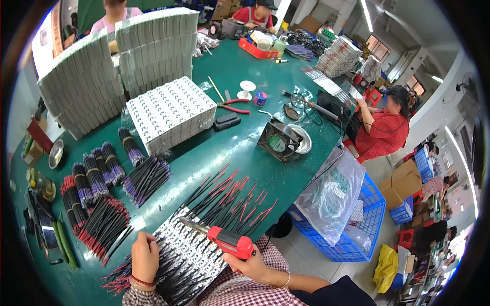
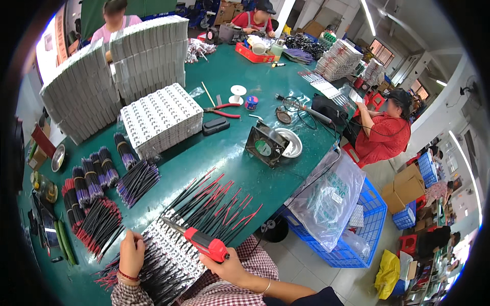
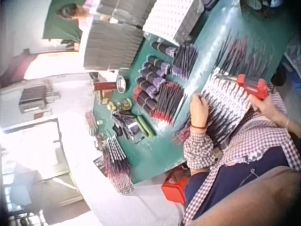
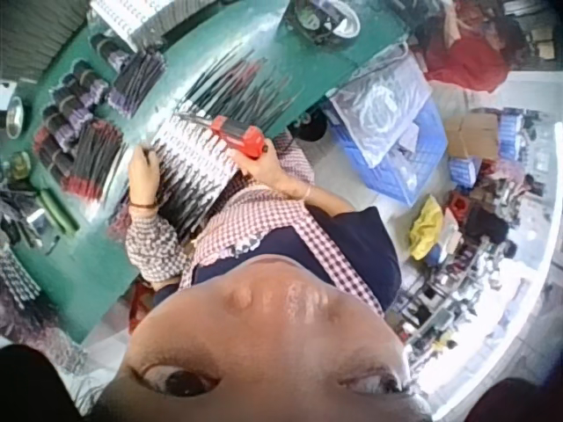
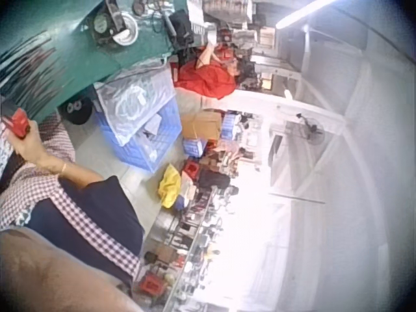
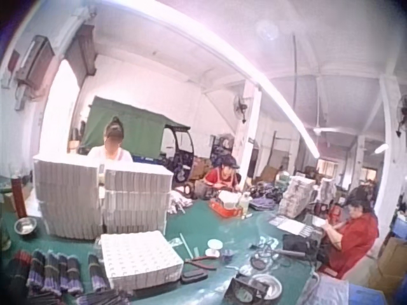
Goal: The person aligns wires onto circuit boards by hand and solders them using a handheld soldering tool.
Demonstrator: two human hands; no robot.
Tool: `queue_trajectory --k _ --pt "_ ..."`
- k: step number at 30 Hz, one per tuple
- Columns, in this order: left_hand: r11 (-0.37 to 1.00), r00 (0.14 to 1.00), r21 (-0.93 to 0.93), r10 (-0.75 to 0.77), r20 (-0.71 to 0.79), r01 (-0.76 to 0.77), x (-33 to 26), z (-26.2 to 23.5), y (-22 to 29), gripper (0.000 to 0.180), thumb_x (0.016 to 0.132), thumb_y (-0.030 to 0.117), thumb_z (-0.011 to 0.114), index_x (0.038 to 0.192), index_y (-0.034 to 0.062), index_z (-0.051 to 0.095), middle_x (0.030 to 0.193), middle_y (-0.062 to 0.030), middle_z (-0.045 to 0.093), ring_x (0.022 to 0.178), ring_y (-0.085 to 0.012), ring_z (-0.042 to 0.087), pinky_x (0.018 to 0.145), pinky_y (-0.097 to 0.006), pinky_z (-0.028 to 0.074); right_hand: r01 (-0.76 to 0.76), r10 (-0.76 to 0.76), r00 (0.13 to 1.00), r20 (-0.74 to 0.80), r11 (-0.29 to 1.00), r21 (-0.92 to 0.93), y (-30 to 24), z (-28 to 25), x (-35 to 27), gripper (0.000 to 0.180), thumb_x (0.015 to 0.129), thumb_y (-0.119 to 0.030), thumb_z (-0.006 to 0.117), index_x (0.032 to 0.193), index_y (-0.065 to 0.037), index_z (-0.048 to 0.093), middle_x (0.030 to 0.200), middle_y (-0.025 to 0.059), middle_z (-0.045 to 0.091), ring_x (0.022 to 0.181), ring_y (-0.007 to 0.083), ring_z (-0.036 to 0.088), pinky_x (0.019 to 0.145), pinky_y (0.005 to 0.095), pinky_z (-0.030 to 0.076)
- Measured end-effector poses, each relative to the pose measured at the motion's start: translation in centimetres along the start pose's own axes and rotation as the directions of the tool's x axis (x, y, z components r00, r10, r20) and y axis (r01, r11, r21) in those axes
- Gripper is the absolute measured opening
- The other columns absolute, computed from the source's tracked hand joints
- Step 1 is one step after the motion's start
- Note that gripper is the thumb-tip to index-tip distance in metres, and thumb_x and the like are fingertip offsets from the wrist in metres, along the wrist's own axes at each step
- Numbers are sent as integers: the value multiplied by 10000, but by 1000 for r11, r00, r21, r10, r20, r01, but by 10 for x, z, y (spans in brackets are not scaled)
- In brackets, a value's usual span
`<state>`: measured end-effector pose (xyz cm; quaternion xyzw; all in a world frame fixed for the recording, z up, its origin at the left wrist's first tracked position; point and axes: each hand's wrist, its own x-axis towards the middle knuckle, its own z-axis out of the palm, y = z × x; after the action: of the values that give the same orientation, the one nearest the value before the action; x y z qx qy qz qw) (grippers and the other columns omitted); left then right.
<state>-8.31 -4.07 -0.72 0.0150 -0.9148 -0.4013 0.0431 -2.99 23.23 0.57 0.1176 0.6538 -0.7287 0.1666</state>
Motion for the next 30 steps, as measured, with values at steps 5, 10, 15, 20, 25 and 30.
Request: queue_trajectory --k 5,10,15,20,25,30 --pt "956 959 218 234 -157 -198 1 -20 26 32 791 -31 588 777 -31 559 740 -155 565 646 -327 557 596 -402 433 84 -85 996 12 994 68 2 0 0 277 844 -229 714 987 -13 617 697 1 569 526 58 513 472 235 392" --pt "987 961 82 151 -231 -135 -12 -34 78 155 731 -31 679 870 37 675 709 -91 508 595 -237 532 540 -320 409 106 -108 994 16 991 77 3 -4 2 218 841 -203 714 919 -18 629 653 -15 563 521 57 517 469 231 400" --pt "956 973 185 230 19 -229 -16 -5 57 311 740 -70 602 1025 33 669 830 -143 495 759 -300 548 653 -368 449 102 -105 994 12 979 178 -11 -1 -1 193 833 -184 719 888 -25 624 639 -11 574 496 65 514 458 233 403" --pt "955 969 214 231 -94 -207 -30 2 55 148 727 -16 619 861 36 656 784 -144 499 729 -320 528 635 -413 430 93 -90 996 -24 974 205 -13 -8 -5 158 848 -164 700 868 -34 614 611 -1 565 495 67 513 467 232 402" --pt "937 968 245 251 28 -250 -63 -52 120 68 851 6 572 917 19 587 834 -141 524 748 -343 544 628 -385 445 116 -103 992 -72 968 221 -14 -11 -3 147 864 -164 679 857 -34 611 592 -8 561 495 63 512 480 233 401" --pt "979 991 162 132 -31 -125 -70 -37 126 53 846 19 593 898 25 584 843 -152 509 739 -342 535 651 -388 453 146 -143 989 -29 968 204 -11 -9 3 185 865 -196 683 910 -26 626 612 -12 564 512 55 514 482 235 408"
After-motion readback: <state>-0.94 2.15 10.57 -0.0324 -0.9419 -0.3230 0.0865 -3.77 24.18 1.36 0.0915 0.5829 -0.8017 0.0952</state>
